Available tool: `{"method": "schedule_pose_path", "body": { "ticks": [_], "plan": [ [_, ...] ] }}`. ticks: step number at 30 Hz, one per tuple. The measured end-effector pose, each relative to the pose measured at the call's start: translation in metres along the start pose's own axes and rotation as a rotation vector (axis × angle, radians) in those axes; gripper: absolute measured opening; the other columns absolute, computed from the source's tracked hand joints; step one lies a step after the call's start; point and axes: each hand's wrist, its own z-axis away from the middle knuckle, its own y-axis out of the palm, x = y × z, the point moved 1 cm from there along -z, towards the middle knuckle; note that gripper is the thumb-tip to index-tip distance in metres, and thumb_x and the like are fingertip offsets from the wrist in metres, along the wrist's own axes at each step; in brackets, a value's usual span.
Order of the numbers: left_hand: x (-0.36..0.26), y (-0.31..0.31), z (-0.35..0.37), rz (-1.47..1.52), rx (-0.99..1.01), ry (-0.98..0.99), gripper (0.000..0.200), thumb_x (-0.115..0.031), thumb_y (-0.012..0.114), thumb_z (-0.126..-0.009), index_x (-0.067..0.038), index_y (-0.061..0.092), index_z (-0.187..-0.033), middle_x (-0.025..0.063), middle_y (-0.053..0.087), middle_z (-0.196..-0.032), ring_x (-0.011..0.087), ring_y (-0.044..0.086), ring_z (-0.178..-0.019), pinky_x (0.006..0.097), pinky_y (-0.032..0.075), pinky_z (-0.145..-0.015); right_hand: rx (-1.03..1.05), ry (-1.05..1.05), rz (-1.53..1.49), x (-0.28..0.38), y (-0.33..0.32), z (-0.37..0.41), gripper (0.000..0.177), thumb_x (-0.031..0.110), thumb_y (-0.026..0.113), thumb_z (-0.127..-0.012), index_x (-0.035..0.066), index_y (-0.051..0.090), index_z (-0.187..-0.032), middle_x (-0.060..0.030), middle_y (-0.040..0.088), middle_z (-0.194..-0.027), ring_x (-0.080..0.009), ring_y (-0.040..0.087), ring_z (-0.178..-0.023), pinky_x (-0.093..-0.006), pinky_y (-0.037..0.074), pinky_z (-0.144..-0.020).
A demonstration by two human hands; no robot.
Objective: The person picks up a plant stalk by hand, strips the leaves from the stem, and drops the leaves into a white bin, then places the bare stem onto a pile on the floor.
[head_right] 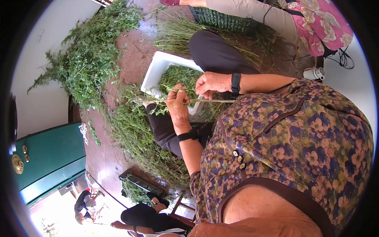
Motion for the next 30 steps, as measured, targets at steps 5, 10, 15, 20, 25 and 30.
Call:
{"method": "schedule_pose_path", "body": {
  "ticks": [5,10,15,20,25,30],
  "plan": [
    [0.002,-0.006,-0.003,-0.284,-0.114,0.088,0.011,-0.01,0.059,-0.088,0.0,0.06,-0.091,0.0062,0.062,-0.073,0.0073,0.048,-0.052,0.0195,0.038,-0.047,0.011,0.005,-0.027,-0.002,-0.001,-0.001,0.015,0.016,0.064,-0.085,0.002,0.062,-0.081,-0.0033,0.06,-0.064,-0.0115,0.059,-0.058,-0.0267,0.052,-0.053],
    [0.003,-0.031,-0.016,0.061,-0.361,0.231,0.007,-0.005,0.052,-0.088,-0.002,0.056,-0.083,0.0067,0.058,-0.069,0.0087,0.048,-0.051,0.0213,0.037,-0.041,0.002,0.003,-0.075,-0.001,-0.003,-0.001,0.014,0.016,0.063,-0.086,0.003,0.062,-0.081,-0.0033,0.06,-0.064,-0.0114,0.059,-0.057,-0.0263,0.052,-0.053],
    [-0.022,-0.019,-0.004,-0.305,-0.252,0.064,0.013,-0.009,0.057,-0.086,0.002,0.058,-0.093,0.0045,0.057,-0.071,0.0095,0.049,-0.054,0.0223,0.039,-0.046,-0.038,0.024,-0.093,-0.001,-0.004,-0.001,0.014,0.016,0.063,-0.086,0.003,0.062,-0.081,-0.0036,0.06,-0.065,-0.0117,0.059,-0.057,-0.0263,0.052,-0.053],
    [-0.002,-0.004,-0.002,-0.349,-0.092,0.079,0.026,-0.018,0.071,-0.081,0.001,0.059,-0.093,0.0018,0.056,-0.071,0.0082,0.05,-0.058,0.0215,0.04,-0.05,-0.035,0.0,-0.067,-0.001,-0.002,-0.001,0.014,0.016,0.064,-0.085,0.002,0.062,-0.081,-0.0036,0.06,-0.064,-0.0121,0.059,-0.057,-0.0264,0.052,-0.052],
    [-0.001,0.004,-0.003,-0.311,-0.076,0.072,0.016,-0.013,0.065,-0.084,0.001,0.059,-0.086,0.0008,0.054,-0.067,0.0076,0.047,-0.054,0.0203,0.037,-0.048,-0.031,-0.004,-0.028,-0.001,0.0,-0.001,0.014,0.015,0.064,-0.084,0.002,0.062,-0.079,-0.0037,0.06,-0.064,-0.0122,0.06,-0.056,-0.0264,0.052,-0.052],
    [0.007,-0.009,-0.006,-0.494,-0.194,0.143,0.01,-0.007,0.058,-0.084,0.001,0.059,-0.077,0.001,0.052,-0.063,0.0083,0.045,-0.055,0.0225,0.037,-0.05,-0.029,0.0,-0.046,-0.003,-0.002,-0.002,0.014,0.015,0.064,-0.084,0.002,0.062,-0.079,-0.0038,0.06,-0.064,-0.0119,0.059,-0.056,-0.0262,0.052,-0.052]
  ]
}}
